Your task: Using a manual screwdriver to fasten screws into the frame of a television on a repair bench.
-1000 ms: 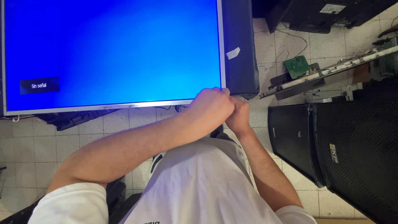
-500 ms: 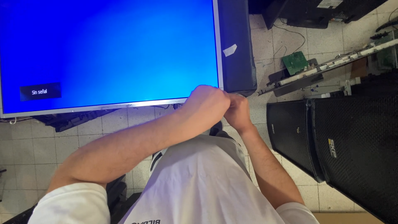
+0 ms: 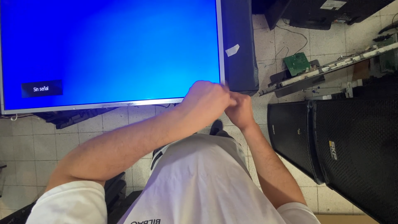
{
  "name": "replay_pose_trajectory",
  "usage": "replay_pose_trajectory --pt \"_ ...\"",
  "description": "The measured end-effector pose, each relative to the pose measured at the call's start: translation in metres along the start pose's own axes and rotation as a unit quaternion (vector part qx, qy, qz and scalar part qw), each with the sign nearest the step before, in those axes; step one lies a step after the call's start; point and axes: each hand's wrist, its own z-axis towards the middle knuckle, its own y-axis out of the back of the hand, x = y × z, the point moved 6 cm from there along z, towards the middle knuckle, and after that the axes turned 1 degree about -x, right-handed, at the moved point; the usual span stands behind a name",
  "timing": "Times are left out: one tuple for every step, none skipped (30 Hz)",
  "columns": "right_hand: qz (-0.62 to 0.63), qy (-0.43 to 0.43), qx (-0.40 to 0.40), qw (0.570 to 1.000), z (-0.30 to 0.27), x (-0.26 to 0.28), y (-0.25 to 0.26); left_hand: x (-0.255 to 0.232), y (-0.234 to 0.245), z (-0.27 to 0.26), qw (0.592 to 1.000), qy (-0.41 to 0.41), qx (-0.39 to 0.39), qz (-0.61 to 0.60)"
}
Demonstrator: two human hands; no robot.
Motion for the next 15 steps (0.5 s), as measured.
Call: replay_pose_trajectory --pt "0.009 -0.008 0.003 1.0 0.0 -0.001 -0.002 0.001 -0.015 -0.001 1.0 0.013 -0.004 0.01" --pt "0.019 -0.015 0.006 1.0 0.001 -0.001 -0.003 0.003 -0.03 -0.002 0.999 0.025 -0.009 0.022" --pt "0.018 -0.016 0.005 1.0 0.0 -0.004 -0.004 -0.002 -0.027 0.0 0.999 0.024 -0.01 0.021" --pt "0.021 -0.018 0.011 1.0 -0.002 -0.006 -0.005 -0.008 -0.026 0.001 0.999 0.029 0.013 0.007" --pt "0.024 -0.02 0.017 0.999 -0.005 -0.008 -0.006 -0.013 -0.025 0.001 0.999 0.034 0.035 -0.006" --pt "0.025 -0.018 0.018 0.999 -0.004 -0.004 -0.003 -0.01 -0.019 0.001 0.999 0.036 0.034 -0.005" --pt "0.007 -0.014 0.02 1.0 -0.003 0.0 0.001 -0.01 -0.01 0.002 1.0 0.012 0.007 0.004" --pt "-0.011 -0.011 0.02 1.0 -0.003 0.004 0.004 -0.01 -0.001 0.002 1.0 -0.013 -0.019 0.013" --pt "-0.011 -0.01 0.02 1.0 0.005 0.014 0.006 -0.009 0.002 0.003 1.0 -0.013 -0.02 0.014" --pt "-0.007 -0.035 0.019 0.999 0.008 0.02 0.008 -0.007 0.002 0.003 1.0 0.012 -0.013 0.014" --pt "-0.003 -0.06 0.018 0.998 0.011 0.027 0.01 -0.005 0.002 0.003 0.999 0.036 -0.006 0.014" --pt "-0.004 -0.063 0.019 0.998 0.006 0.016 0.006 -0.003 0.0 0.003 0.999 0.035 -0.005 0.012" --pt "0.002 -0.075 0.017 0.997 0.0 0.004 0.003 0.0 -0.005 0.002 0.998 0.039 0.017 -0.051" --pt "0.008 -0.088 0.016 0.996 -0.006 -0.008 -0.002 0.003 -0.01 0.002 0.992 0.043 0.039 -0.114" --pt "0.008 -0.09 0.016 0.996 -0.005 -0.008 0.002 0.004 -0.012 0.002 0.992 0.043 0.04 -0.115"
